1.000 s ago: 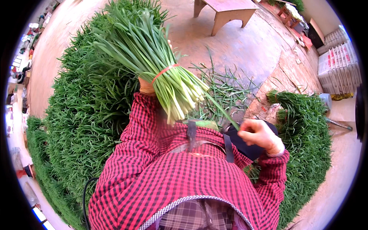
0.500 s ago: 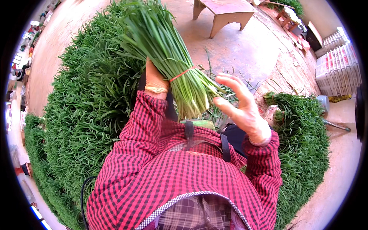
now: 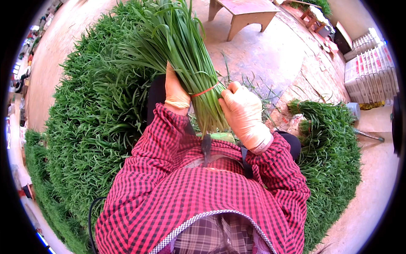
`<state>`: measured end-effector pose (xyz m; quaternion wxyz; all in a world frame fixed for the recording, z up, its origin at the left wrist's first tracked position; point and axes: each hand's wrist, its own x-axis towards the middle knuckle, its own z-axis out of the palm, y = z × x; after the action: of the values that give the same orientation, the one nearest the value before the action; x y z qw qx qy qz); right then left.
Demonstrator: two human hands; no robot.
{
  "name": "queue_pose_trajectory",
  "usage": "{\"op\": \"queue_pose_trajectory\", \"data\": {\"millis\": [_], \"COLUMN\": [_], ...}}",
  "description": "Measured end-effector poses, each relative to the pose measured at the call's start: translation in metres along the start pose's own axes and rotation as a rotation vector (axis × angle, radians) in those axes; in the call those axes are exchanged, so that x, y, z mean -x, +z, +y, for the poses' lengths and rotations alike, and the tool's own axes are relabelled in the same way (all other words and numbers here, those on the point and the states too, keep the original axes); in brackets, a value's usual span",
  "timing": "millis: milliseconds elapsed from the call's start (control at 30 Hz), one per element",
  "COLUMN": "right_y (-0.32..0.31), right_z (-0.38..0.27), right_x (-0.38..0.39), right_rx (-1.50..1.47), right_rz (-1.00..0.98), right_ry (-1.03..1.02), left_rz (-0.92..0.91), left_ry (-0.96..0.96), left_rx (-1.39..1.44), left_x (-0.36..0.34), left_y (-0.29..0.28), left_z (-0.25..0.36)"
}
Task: The person gathers handfuls of long green plants from a pile on the ground and uses red plastic strips to tie them into neat bundles.
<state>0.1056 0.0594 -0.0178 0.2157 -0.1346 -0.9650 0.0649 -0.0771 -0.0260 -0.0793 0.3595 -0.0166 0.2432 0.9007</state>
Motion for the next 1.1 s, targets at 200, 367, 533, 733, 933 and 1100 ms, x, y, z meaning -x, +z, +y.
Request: {"op": "queue_pose_trajectory", "data": {"millis": [200, 367, 533, 733, 933, 1100], "right_y": [-0.001, -0.019, -0.045, -0.057, -0.023, -0.013], "right_z": [0.001, -0.008, 0.025, 0.040, 0.001, 0.003], "right_x": [0.001, 0.014, 0.045, 0.048, 0.004, -0.001], "right_rx": [-0.108, -0.501, -0.934, -0.582, -0.256, -0.177], "right_rz": [-0.057, -0.280, -0.636, -0.439, 0.032, 0.006], "right_ry": [0.081, 0.098, 0.031, 0.370, 0.077, 0.106], "left_rz": [-0.015, -0.028, -0.013, 0.008, -0.013, 0.020], "left_ry": [0.016, 0.020, 0.029, 0.042, 0.008, -0.005], "left_rx": [-0.007, -0.011, -0.036, -0.047, -0.048, -0.048], "left_x": [0.004, 0.008, 0.009, 0.007, 0.015, 0.018], "left_y": [0.005, 0.012, 0.012, 0.009, 0.014, 0.022], "left_z": [-0.004, 0.005, 0.017, 0.017, -0.006, -0.006]}}
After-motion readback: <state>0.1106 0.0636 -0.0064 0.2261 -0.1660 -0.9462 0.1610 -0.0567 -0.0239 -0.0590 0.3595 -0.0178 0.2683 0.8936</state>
